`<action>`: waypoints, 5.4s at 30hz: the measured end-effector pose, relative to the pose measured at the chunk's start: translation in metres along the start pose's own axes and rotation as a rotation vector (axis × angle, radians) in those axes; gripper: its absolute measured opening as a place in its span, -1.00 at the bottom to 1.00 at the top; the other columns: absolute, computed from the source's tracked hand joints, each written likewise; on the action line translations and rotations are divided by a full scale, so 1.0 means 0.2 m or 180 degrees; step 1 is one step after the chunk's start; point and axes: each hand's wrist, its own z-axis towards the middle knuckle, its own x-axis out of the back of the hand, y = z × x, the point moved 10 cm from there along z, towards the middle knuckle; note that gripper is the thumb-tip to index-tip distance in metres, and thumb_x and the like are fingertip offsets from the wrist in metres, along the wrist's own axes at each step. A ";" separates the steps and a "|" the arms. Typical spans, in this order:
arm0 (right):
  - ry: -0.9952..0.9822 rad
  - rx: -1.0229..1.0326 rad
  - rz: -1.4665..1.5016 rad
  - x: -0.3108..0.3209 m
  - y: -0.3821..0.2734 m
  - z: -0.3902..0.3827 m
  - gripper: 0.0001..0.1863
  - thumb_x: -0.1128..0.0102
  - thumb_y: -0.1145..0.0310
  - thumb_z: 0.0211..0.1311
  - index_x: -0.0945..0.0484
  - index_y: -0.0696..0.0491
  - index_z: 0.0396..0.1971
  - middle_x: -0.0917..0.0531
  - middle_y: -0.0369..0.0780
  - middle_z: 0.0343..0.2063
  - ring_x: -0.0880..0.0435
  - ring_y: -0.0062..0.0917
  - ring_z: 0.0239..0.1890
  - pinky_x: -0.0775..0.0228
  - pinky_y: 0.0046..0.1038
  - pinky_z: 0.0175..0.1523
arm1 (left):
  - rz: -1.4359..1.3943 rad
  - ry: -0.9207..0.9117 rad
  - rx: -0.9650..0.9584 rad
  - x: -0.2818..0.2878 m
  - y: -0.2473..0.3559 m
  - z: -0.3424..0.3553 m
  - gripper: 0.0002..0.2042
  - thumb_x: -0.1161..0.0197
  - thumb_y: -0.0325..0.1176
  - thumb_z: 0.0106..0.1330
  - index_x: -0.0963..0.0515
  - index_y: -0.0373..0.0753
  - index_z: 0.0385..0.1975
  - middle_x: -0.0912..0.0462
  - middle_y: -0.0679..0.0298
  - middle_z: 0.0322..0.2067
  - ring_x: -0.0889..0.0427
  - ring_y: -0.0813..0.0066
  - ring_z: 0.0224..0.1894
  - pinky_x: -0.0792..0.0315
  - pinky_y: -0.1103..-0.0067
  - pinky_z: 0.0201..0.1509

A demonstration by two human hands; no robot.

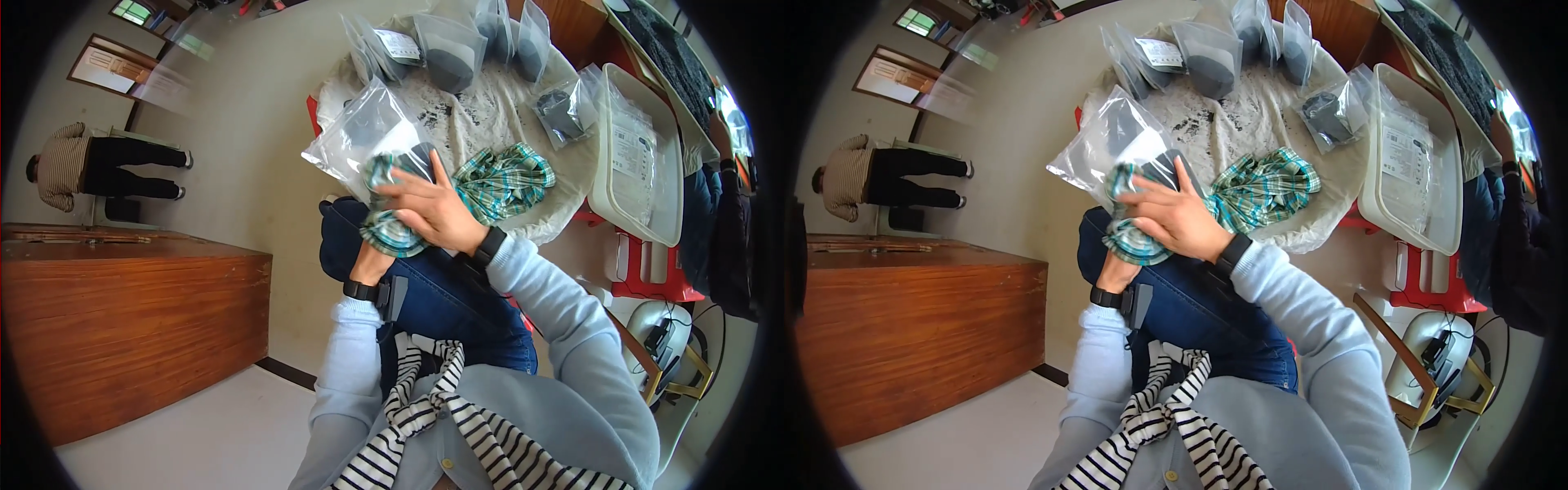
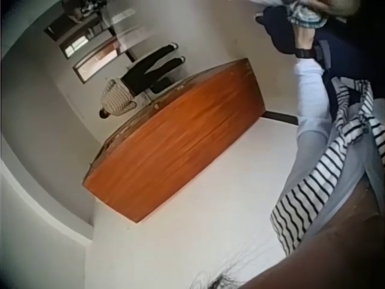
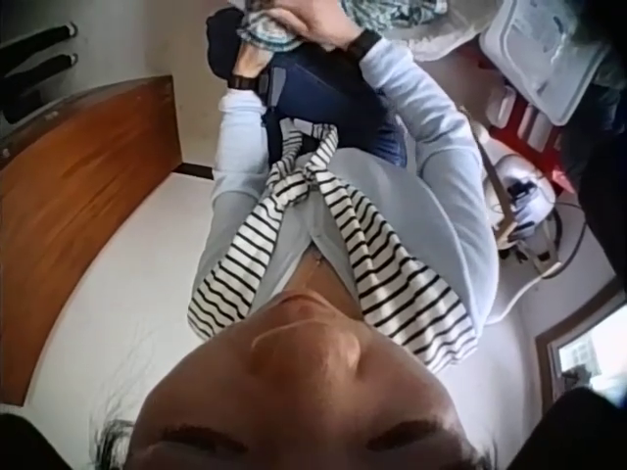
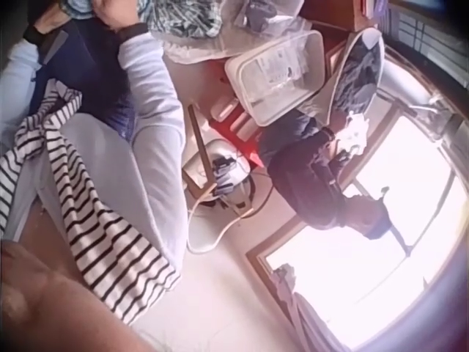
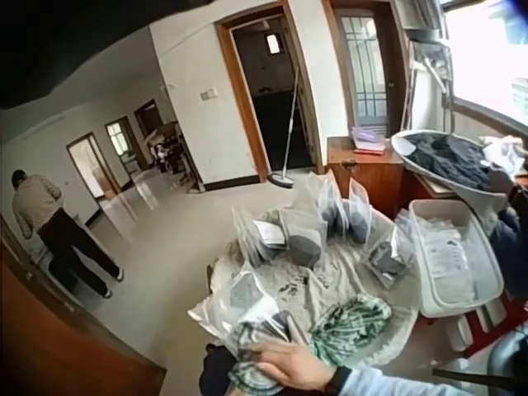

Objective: The person handles plastic bags containing black material, turning them over and setting them aside. They move a plaid cloth and other bags on the table before picking up and setting down more bags.

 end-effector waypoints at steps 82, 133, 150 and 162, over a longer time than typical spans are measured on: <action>0.0828 -0.2988 0.5942 -0.29 0.05 -0.28 -0.88 -0.07 0.41 0.18 -0.53 0.12 -0.34 -0.61 -0.26 -0.48 -0.53 -0.60 -0.58 -0.38 -0.58 -0.49 | -0.1994 0.1244 0.0381 0.04 0.25 -0.04 -0.42 0.22 0.07 0.41 -0.12 -0.28 0.23 -0.31 0.20 0.16 -0.35 0.34 0.14 -0.22 0.40 0.23; 0.0943 -0.2560 0.7285 -0.26 0.24 -0.51 -0.69 0.00 0.05 0.20 -0.52 -0.01 -0.32 -0.58 -0.24 -0.39 -0.52 -0.41 -0.42 -0.26 -0.44 -0.60 | -0.1079 0.0337 0.0424 0.30 0.05 -0.16 -0.57 0.00 -0.37 0.25 -0.27 -0.34 0.14 -0.37 0.18 0.10 -0.31 0.38 0.17 -0.17 0.40 0.27; 0.1258 -0.2407 0.6876 -0.29 0.14 -0.50 -0.81 -0.18 0.43 0.17 -0.49 0.06 -0.21 -0.59 -0.23 -0.34 -0.60 -0.40 -0.34 -0.55 -0.21 -0.27 | -0.0514 0.0463 0.0123 0.17 0.29 -0.15 -0.53 -0.05 -0.34 0.27 -0.23 -0.26 0.19 -0.34 0.05 0.13 -0.29 0.25 0.20 -0.11 0.26 0.29; 0.1170 -0.1765 0.4227 -0.07 0.05 -0.35 -0.82 -0.12 0.50 0.19 -0.46 0.09 -0.19 -0.55 -0.30 -0.36 -0.57 -0.58 -0.34 -0.57 -0.32 -0.23 | -0.2502 0.1439 -0.0030 0.06 0.44 -0.19 -0.48 -0.07 -0.35 0.31 -0.12 -0.32 0.24 -0.28 0.14 0.18 -0.25 0.24 0.22 -0.07 0.22 0.29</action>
